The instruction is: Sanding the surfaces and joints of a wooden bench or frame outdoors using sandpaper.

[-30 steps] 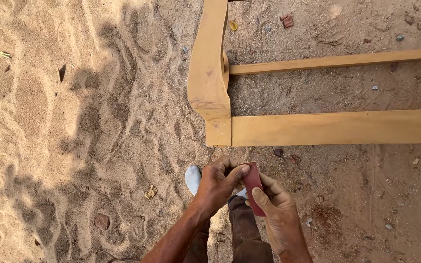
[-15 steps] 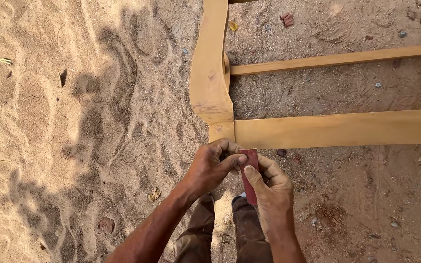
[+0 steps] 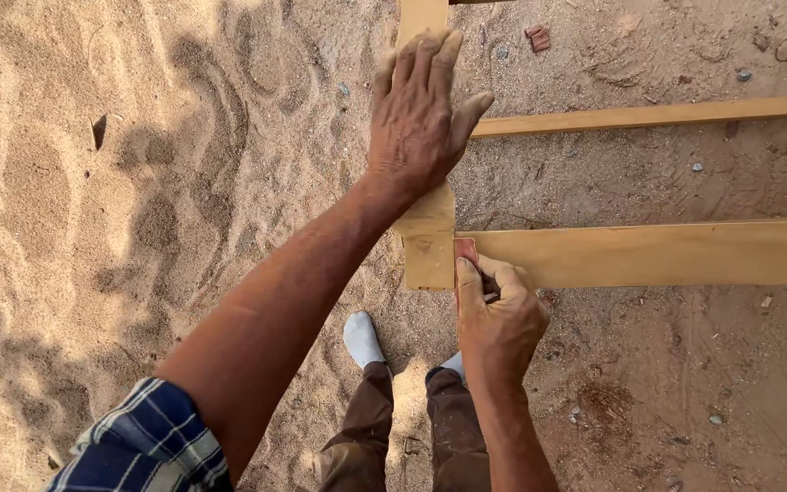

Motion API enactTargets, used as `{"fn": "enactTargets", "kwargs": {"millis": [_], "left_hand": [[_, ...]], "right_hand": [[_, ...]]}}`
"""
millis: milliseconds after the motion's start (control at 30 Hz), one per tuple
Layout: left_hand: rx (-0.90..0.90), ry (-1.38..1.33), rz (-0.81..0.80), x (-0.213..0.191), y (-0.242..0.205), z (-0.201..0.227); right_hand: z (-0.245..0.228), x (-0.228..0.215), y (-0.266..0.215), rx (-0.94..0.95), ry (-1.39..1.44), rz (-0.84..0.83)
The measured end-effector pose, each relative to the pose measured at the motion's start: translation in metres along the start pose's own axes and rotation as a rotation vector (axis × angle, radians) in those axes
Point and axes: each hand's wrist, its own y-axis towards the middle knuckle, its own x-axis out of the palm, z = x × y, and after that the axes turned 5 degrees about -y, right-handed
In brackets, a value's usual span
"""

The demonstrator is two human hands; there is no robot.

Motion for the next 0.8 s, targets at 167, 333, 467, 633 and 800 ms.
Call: {"fn": "enactTargets", "kwargs": {"millis": [167,333,467,633,800], "left_hand": [[-0.166,0.133,-0.278,0.008,0.000,0.006],[-0.166,0.134,-0.250,0.011,-0.001,0.005],[-0.185,0.120,-0.243,0.011,-0.001,0.006],[-0.163,0.154,-0.222,0.017,-0.006,0.005],[-0.274,0.112,-0.277,0.009,-0.004,0.008]], "right_hand": [[-0.007,0.001,-0.002,0.071,-0.074,-0.023],[-0.002,0.005,0.000,0.016,-0.123,0.024],[0.001,-0.004,-0.009,-0.027,-0.163,-0.008],[0.014,0.012,-0.004,-0.080,-0.189,0.037],[0.003,0.010,0.012,-0.041,-0.154,0.004]]}}
